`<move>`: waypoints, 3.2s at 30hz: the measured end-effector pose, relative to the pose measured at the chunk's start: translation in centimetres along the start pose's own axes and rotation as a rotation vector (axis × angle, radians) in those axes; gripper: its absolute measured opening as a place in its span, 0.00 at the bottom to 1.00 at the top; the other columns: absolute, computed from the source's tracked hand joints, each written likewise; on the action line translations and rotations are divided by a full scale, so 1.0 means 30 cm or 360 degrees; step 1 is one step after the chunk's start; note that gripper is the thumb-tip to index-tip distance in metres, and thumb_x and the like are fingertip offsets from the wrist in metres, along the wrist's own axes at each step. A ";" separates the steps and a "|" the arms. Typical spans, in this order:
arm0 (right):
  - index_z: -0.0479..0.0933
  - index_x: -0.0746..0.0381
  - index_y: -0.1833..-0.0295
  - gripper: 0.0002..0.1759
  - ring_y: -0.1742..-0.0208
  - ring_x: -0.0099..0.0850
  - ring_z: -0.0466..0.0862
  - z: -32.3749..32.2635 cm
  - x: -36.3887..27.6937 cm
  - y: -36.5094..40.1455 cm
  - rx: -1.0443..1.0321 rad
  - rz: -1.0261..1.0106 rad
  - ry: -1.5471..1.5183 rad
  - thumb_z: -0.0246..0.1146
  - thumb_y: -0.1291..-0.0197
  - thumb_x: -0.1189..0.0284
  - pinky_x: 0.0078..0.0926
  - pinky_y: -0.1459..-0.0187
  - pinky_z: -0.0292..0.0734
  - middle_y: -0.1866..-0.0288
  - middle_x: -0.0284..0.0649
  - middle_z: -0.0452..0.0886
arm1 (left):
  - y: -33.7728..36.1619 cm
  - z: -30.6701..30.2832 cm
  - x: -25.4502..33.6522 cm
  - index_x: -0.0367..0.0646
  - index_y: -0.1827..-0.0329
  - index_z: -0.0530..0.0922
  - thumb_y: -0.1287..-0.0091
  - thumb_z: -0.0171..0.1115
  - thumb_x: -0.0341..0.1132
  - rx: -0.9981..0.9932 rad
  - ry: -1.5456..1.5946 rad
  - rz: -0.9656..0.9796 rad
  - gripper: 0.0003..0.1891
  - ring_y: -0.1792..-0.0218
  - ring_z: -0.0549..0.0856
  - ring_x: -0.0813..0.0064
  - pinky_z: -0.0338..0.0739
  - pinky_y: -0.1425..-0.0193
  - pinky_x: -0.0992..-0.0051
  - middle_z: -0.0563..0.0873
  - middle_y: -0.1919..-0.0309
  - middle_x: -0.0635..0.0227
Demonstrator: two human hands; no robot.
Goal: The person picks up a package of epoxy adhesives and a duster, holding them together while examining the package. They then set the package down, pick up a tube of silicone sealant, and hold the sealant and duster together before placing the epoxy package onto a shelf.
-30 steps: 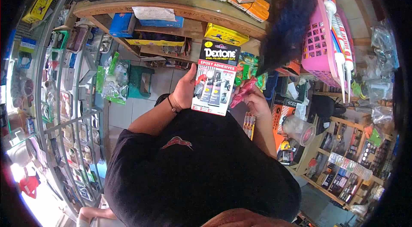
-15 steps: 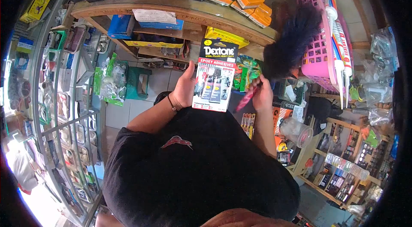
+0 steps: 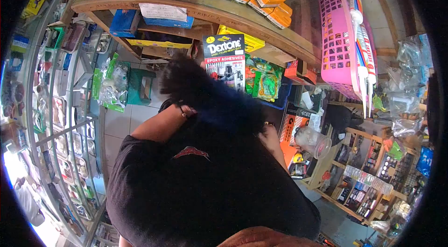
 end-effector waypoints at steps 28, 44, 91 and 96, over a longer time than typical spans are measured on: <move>0.72 0.71 0.79 0.30 0.84 0.33 0.72 0.151 0.009 0.057 -0.0471 0.0944 -0.0413 0.52 0.41 0.52 0.32 0.78 0.64 0.87 0.44 0.71 | 0.073 0.123 0.103 0.46 0.38 0.62 0.38 0.45 0.57 -0.0171 0.1290 0.0194 0.31 0.41 0.67 0.61 0.54 0.35 0.58 0.68 0.41 0.62; 0.75 0.71 0.71 0.27 0.75 0.33 0.77 0.109 -0.043 0.028 -0.0746 0.1190 -0.0316 0.51 0.40 0.54 0.32 0.70 0.68 0.79 0.46 0.77 | 0.036 0.137 0.093 0.47 0.39 0.65 0.39 0.44 0.59 0.0032 0.1284 0.0032 0.31 0.40 0.67 0.62 0.54 0.35 0.57 0.70 0.42 0.62; 0.76 0.68 0.70 0.25 0.75 0.26 0.74 0.126 -0.040 0.067 -0.0823 0.1266 -0.0540 0.54 0.41 0.54 0.25 0.70 0.67 0.77 0.38 0.78 | 0.039 0.090 0.104 0.47 0.34 0.54 0.41 0.46 0.58 -0.0014 0.1192 0.0138 0.36 0.36 0.60 0.61 0.51 0.34 0.55 0.59 0.35 0.63; 0.76 0.69 0.69 0.25 0.72 0.26 0.75 0.144 -0.010 0.096 -0.0616 0.1448 -0.0843 0.54 0.41 0.54 0.26 0.68 0.68 0.76 0.41 0.77 | 0.039 0.113 0.107 0.45 0.37 0.61 0.39 0.45 0.57 -0.0061 0.1322 0.0027 0.32 0.38 0.64 0.63 0.51 0.33 0.59 0.65 0.38 0.62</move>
Point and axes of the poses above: each hand's wrist, its own y-axis away from the middle knuckle, its own z-axis out of the palm, x = y × z, the point moved 9 cm from there along -y, towards the middle knuckle
